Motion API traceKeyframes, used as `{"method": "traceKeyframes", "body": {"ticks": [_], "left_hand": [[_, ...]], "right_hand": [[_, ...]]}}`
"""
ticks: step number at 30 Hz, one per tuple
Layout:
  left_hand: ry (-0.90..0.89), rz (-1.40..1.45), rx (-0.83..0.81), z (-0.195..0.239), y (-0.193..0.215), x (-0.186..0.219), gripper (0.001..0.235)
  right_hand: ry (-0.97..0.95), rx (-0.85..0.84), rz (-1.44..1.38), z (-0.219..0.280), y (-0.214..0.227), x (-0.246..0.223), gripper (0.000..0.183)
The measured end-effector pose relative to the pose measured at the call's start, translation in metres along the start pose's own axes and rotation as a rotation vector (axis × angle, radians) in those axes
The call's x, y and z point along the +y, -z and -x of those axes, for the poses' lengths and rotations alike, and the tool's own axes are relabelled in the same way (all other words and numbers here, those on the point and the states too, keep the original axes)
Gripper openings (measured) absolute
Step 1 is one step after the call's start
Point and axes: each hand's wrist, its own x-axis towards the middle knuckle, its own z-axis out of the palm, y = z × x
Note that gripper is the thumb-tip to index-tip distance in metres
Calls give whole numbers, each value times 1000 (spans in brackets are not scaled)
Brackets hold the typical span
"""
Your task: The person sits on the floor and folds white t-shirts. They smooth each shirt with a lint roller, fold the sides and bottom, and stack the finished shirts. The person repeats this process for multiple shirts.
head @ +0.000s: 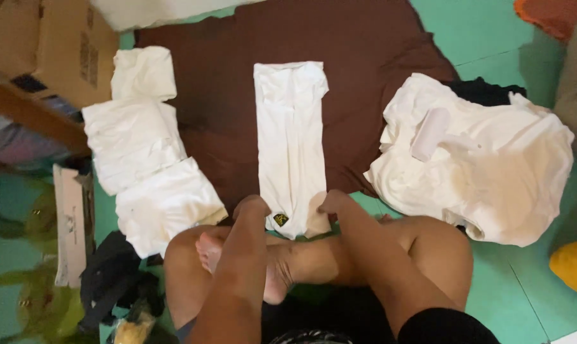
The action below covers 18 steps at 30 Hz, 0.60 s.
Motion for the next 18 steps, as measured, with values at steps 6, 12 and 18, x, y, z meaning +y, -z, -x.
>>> {"method": "traceKeyframes", "body": {"ticks": [6, 12, 18], "left_hand": [[83, -245, -161, -23, -25, -6, 48], [266, -338, -170, 35, 13, 4, 43], [-148, 59, 109, -65, -38, -10, 25]], "right_hand": [[58, 20, 251, -5, -6, 16, 57], [-78, -32, 357, 66, 12, -19, 45], [5, 68, 257, 14, -10, 7, 69]]}}
